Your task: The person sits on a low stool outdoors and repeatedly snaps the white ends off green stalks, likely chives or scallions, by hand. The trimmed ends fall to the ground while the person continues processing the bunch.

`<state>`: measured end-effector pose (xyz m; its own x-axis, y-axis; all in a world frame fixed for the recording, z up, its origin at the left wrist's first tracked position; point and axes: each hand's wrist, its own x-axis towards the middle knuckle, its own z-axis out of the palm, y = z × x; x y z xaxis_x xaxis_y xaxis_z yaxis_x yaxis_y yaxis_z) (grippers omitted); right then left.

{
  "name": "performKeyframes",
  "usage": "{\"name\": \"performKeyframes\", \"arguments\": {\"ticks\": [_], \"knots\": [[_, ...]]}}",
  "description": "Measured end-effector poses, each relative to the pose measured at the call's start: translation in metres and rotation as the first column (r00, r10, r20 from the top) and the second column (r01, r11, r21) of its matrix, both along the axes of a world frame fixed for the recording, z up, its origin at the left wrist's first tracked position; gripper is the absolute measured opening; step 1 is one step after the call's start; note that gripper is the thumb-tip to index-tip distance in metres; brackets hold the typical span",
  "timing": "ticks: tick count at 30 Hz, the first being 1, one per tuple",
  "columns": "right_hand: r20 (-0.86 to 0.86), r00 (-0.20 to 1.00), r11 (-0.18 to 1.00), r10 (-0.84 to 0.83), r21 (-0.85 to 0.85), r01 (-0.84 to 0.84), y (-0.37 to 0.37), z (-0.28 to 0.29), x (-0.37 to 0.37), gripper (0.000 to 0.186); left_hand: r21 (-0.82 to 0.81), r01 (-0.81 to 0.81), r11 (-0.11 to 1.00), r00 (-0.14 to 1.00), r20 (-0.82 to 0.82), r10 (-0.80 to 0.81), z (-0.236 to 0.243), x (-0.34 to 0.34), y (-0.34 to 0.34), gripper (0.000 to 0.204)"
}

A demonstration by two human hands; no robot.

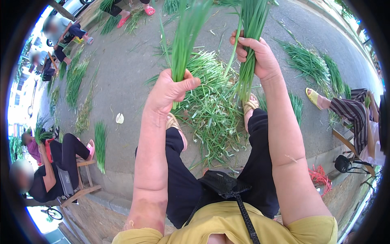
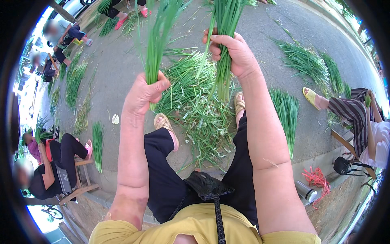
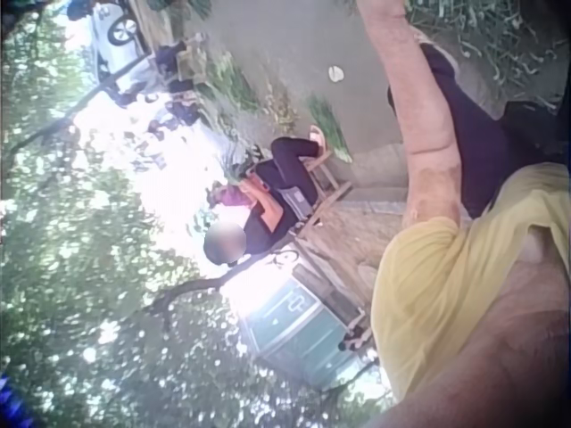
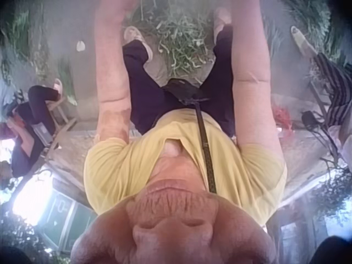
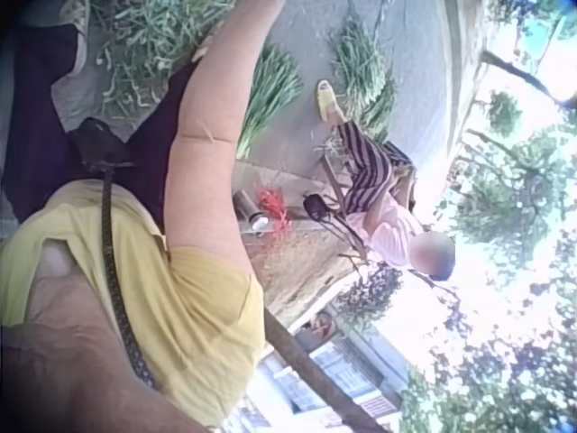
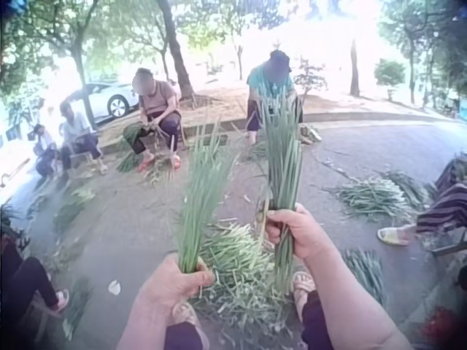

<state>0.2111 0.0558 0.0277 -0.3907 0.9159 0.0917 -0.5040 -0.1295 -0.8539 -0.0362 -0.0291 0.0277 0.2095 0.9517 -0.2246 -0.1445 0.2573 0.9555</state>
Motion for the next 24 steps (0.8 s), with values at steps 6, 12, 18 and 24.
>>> {"name": "performKeyframes", "arguments": {"ticks": [6,12,18,24], "knots": [[-0.078,0.996,0.999,0.047,-0.019,-0.049,0.003,-0.003,-0.003,0.021,0.016,0.106,0.994,0.991,-0.078,-0.105,0.008,0.011,-0.004,0.025],[0.188,0.958,0.954,-0.217,-0.167,0.249,0.009,-0.016,-0.013,0.016,0.089,0.131,0.987,0.985,0.097,-0.140,0.007,0.032,-0.001,0.038],[0.128,0.951,0.922,-0.282,-0.237,0.305,0.017,-0.031,-0.032,0.007,0.144,0.419,0.896,0.862,0.245,-0.443,0.021,0.112,-0.050,0.063],[0.298,0.915,0.918,-0.272,-0.204,0.340,0.019,-0.034,-0.033,0.007,0.205,0.626,0.752,0.776,-0.066,-0.627,0.020,0.163,-0.096,0.019]]}}
